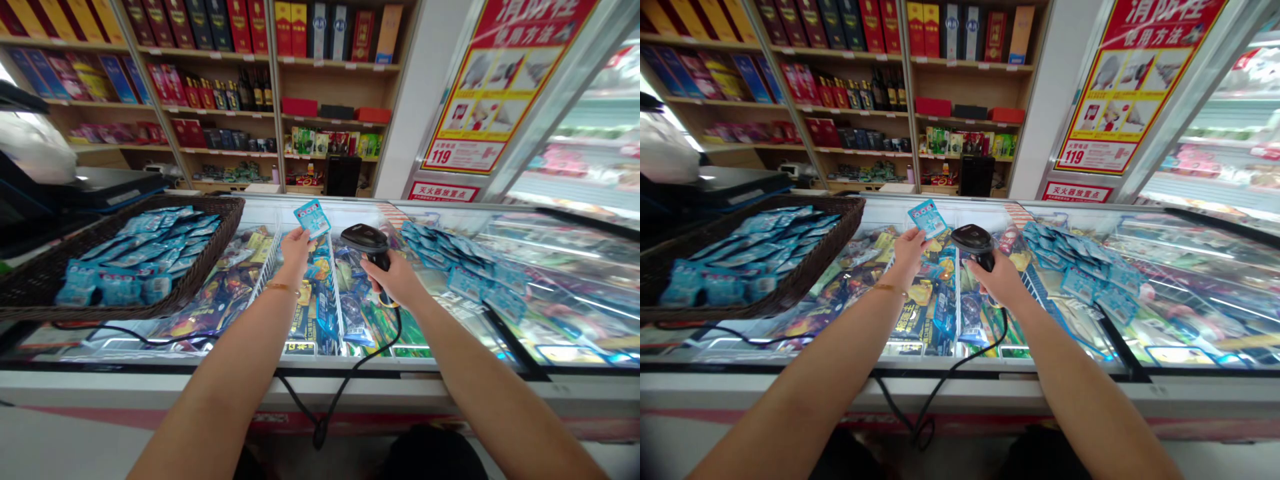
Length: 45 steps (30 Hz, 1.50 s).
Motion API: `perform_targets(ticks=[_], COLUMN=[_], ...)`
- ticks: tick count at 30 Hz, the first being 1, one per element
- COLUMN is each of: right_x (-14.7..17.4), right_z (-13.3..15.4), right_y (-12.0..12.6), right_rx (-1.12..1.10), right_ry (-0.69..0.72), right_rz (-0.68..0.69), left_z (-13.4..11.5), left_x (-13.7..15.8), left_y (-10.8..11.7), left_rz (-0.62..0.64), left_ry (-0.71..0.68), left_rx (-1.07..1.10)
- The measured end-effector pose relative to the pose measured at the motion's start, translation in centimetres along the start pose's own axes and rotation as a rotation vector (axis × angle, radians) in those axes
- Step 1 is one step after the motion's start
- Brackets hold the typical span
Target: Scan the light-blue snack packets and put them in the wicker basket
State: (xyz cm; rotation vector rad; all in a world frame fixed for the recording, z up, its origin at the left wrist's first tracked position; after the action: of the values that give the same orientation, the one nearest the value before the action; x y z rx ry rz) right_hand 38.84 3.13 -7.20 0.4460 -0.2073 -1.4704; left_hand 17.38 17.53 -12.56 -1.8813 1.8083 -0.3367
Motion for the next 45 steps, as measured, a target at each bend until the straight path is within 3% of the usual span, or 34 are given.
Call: perform_targets(ticks=[15, 23, 26, 29, 32, 39, 42, 45], right_x=[0.1, -0.5, -0.9, -0.5, 1.0, 7.1, 9.5, 11.2], right_z=[0.3, -0.7, -1.0, -1.2, -1.8, -5.8, -6.7, -7.2], right_y=[-0.1, -0.1, 0.9, 3.9, 8.6, 20.6, 24.2, 26.5], right_rx=[0.111, 0.007, -0.017, -0.053, -0.11, -0.277, -0.299, -0.256], right_ry=[0.005, -0.027, -0.048, -0.053, -0.056, -0.167, -0.185, -0.207], right_rz=[0.038, 0.057, 0.061, 0.017, -0.066, -0.365, -0.483, -0.556], left_z=[-0.1, 0.1, 0.7, 2.0, 3.4, 8.6, 11.0, 13.3], left_x=[0.2, 0.7, 1.0, 1.1, 1.4, 3.0, 4.1, 5.1], left_y=[0.1, 0.0, -1.1, -3.7, -7.6, -21.5, -26.8, -30.8], left_rz=[-0.024, -0.057, -0.075, -0.058, -0.03, 0.255, 0.331, 0.39], left_ry=[-0.005, 0.018, 0.053, 0.163, 0.281, 0.463, 0.486, 0.501], left_rx=[-0.027, -0.027, -0.035, -0.06, -0.078, -0.111, -0.122, -0.126])
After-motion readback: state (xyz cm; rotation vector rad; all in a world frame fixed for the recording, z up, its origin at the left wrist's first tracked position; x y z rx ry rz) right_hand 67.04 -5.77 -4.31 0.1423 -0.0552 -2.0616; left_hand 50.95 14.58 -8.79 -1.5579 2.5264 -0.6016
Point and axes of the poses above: each hand's wrist, its own x-axis away from the middle knuckle, its own y-axis out of the back of the hand, z = x × y, the point moved 8 cm from there along -x, towards the middle knuckle, and after that the axes turned 12 degrees about z, right-handed, at the moved point
